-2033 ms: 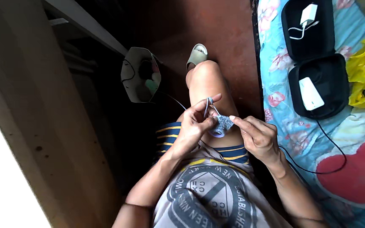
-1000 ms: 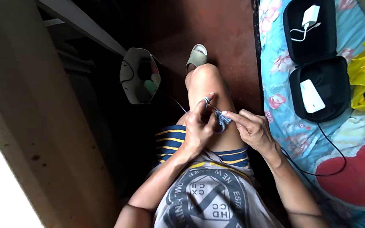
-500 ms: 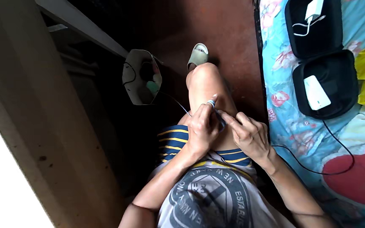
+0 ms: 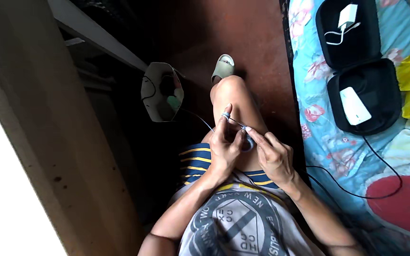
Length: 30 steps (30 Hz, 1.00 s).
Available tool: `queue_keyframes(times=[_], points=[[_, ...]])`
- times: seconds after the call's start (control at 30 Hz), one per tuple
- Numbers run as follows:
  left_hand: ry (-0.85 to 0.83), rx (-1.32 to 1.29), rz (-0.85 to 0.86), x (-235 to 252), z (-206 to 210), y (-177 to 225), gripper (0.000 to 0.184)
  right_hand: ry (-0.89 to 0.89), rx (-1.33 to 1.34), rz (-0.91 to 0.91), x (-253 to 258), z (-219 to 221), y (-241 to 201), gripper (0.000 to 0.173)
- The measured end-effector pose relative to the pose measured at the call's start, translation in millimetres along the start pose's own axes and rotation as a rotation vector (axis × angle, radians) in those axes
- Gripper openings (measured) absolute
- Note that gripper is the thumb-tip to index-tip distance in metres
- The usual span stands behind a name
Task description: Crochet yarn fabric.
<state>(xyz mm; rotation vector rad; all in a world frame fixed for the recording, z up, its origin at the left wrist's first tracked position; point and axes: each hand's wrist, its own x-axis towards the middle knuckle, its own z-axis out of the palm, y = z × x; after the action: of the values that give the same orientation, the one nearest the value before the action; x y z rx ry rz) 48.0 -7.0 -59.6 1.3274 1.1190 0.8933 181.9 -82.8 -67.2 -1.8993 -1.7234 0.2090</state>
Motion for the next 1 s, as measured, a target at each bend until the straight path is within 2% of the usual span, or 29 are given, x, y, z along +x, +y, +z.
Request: queue_keyframes(times=[0.13,0.2,0.3,0.37,0.47,0.5,0.7,0.77,0.83,0.87,0.93,1.0], points=[[0.026,0.027,0.1,-1.7,4.5,-5.3,0.067,-0.01,0.09,0.071,4.3,-1.7,-7.4,0.038],[0.033,-0.018,0.145,-4.8,8.2,-8.4,0.067,-0.094,0.327,0.229,10.1,-6.7,-13.8,0.039],[0.012,-0.212,0.011,-7.8,7.6,1.0,0.072,-0.169,0.743,0.433,19.5,-9.2,-15.8,0.039],[-0.013,-0.296,-0.106,-4.5,0.5,10.7,0.074,-0.144,0.745,0.367,18.9,-9.3,-11.7,0.035],[-0.074,-0.258,-0.162,1.3,-9.9,19.0,0.073,-0.044,0.43,0.116,14.0,-10.8,0.1,0.018],[-0.089,-0.213,-0.145,2.2,-11.8,19.0,0.073,-0.01,0.329,0.037,12.9,-11.8,3.2,0.017],[-0.07,0.179,0.273,3.2,-13.5,2.9,0.065,0.027,-0.061,-0.219,13.6,-26.1,3.5,0.026],[-0.078,0.23,0.349,4.5,-14.9,0.5,0.063,0.017,-0.109,-0.268,15.6,-31.7,1.9,0.027],[-0.092,0.189,0.326,5.3,-16.3,1.8,0.063,-0.001,-0.085,-0.28,16.5,-35.7,3.8,0.028],[-0.114,0.119,0.258,5.1,-17.3,5.0,0.065,-0.013,-0.03,-0.264,16.9,-36.9,6.2,0.029],[-0.196,-0.143,0.051,4.0,-20.2,13.2,0.069,-0.056,0.189,-0.164,17.0,-37.3,11.4,0.026],[-0.244,-0.346,-0.048,3.8,-19.2,16.3,0.072,-0.153,0.518,0.014,17.0,-38.4,12.6,0.022]])
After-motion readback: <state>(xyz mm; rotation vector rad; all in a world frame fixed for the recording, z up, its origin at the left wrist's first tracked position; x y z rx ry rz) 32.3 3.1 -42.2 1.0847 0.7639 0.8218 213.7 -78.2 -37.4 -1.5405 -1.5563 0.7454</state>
